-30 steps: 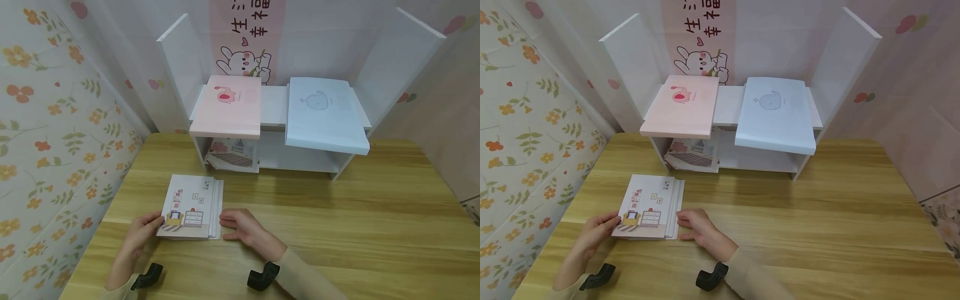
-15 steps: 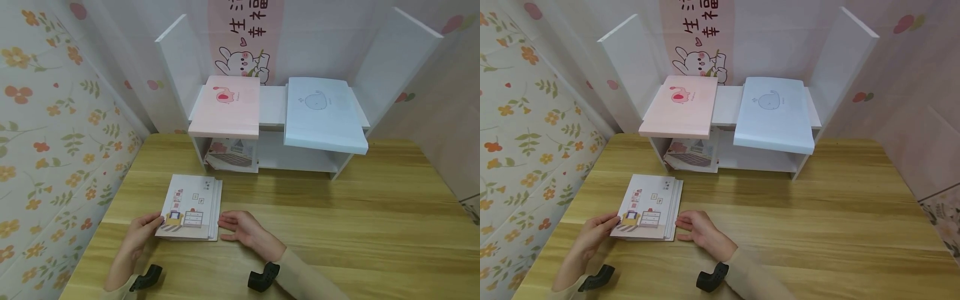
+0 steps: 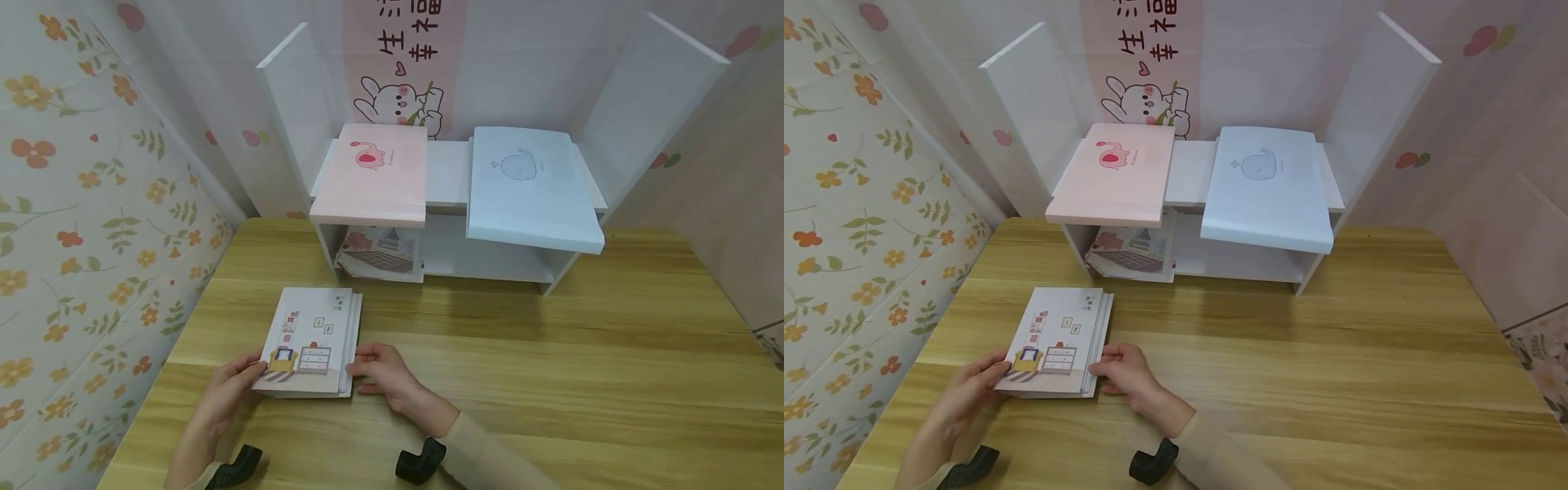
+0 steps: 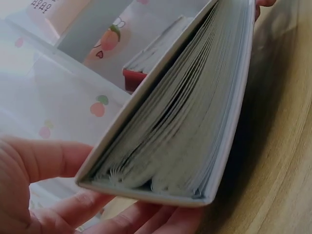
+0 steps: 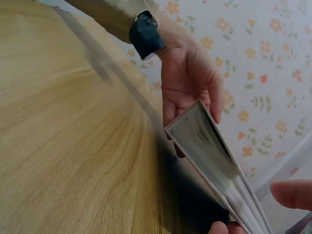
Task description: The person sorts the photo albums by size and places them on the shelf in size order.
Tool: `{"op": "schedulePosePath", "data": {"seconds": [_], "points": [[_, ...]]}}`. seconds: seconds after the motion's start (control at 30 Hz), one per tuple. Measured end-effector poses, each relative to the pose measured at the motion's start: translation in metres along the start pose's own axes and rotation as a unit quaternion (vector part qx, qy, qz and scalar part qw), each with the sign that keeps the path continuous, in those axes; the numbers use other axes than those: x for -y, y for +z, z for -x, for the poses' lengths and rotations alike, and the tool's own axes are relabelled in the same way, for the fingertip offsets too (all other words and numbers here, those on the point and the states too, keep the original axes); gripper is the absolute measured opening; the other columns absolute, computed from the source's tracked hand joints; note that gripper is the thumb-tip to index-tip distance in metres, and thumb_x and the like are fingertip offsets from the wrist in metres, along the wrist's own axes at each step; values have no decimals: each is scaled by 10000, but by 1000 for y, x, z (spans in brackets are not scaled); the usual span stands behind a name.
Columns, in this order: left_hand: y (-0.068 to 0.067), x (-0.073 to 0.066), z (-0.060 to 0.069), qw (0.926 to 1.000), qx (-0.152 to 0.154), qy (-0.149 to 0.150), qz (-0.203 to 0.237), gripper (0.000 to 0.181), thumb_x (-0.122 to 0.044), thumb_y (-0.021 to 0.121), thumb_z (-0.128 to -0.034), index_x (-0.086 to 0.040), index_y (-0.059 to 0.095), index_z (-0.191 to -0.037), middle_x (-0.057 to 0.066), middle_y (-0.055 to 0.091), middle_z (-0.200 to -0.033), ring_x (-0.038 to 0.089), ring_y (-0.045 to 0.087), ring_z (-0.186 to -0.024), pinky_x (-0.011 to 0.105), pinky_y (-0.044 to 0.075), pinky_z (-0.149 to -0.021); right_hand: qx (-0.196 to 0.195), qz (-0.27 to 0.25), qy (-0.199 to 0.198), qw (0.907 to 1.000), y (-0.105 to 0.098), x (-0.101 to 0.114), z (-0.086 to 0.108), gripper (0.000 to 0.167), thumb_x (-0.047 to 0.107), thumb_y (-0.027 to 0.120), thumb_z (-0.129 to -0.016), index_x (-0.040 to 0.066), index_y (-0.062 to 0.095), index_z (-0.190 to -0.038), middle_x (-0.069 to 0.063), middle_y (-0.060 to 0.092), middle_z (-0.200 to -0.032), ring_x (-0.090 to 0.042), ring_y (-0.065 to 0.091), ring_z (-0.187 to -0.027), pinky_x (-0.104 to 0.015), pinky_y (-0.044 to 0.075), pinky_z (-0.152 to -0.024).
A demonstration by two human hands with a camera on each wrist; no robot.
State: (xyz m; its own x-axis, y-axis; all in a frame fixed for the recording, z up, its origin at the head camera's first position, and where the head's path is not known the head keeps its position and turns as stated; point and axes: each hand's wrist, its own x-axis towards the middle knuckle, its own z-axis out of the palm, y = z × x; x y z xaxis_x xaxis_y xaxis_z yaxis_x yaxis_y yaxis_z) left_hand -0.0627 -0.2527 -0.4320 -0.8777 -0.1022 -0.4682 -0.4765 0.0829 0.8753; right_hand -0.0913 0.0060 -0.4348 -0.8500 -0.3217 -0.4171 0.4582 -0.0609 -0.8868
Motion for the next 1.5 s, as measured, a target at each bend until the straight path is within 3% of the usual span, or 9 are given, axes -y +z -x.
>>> {"op": "schedulePosePath", "data": {"seconds": [0.17,0.3,0.4,0.47,0.67,0.93,1.07,1.5], "points": [[-2,3,5,9978,231,41,620,548,-111,472,-972,89,245,-1429,71,585,-1134,95,611,-884,287,534,-757,-42,-11,-115,9999,2,-2,0,434,-29,672,-795,-93,462,-1168,-121,507,-979,-159,530,-758,-279,530,-607],[-3,3,8,9964,328,103,770,565,-129,492,-969,86,248,-1431,29,598,-1132,103,618,-906,305,532,-772,-16,-155,-238,9996,4,-3,-1,450,-63,665,-784,-88,432,-1168,-139,509,-981,-171,548,-768,-302,545,-635],[-3,3,9,9949,364,190,921,530,-139,510,-964,57,315,-1416,3,617,-1104,117,624,-909,314,533,-771,5,-212,-339,9992,5,-3,0,463,-85,665,-774,-82,420,-1167,-139,516,-970,-168,552,-758,-274,533,-613],[-3,4,10,9939,388,292,989,439,-134,520,-960,-28,425,-1375,-17,629,-1067,124,626,-903,310,534,-764,14,-195,-377,9991,5,-2,0,470,-89,669,-769,-77,417,-1166,-134,522,-963,-162,551,-750,-254,522,-596],[-3,9,14,9925,350,547,1037,228,-104,536,-948,-203,592,-1146,-57,636,-1018,123,627,-882,294,543,-746,27,-46,-424,9991,4,1,2,490,-83,694,-750,-66,420,-1155,-130,530,-962,-157,545,-742,-252,501,-581],[3,14,21,9922,-12,526,1128,193,-77,551,-933,-224,633,-1027,-23,660,-956,137,636,-821,283,547,-701,46,129,-493,9987,2,3,7,505,-77,714,-739,-64,424,-1153,-131,528,-967,-149,558,-742,-273,482,-575],[5,14,24,9931,-106,437,1085,271,-93,561,-930,-347,654,-932,-76,654,-956,115,624,-806,265,539,-696,37,270,-524,9983,1,3,9,518,-85,727,-719,-59,431,-1143,-135,527,-966,-160,570,-750,-272,492,-570],[6,13,38,9863,88,1118,1210,363,-27,533,-931,-347,694,-986,-78,648,-1001,106,624,-823,264,544,-701,240,292,-889,9953,-3,11,26,551,-117,715,-712,-67,405,-1165,-140,502,-1005,-168,566,-802,-235,494,-616]]}}
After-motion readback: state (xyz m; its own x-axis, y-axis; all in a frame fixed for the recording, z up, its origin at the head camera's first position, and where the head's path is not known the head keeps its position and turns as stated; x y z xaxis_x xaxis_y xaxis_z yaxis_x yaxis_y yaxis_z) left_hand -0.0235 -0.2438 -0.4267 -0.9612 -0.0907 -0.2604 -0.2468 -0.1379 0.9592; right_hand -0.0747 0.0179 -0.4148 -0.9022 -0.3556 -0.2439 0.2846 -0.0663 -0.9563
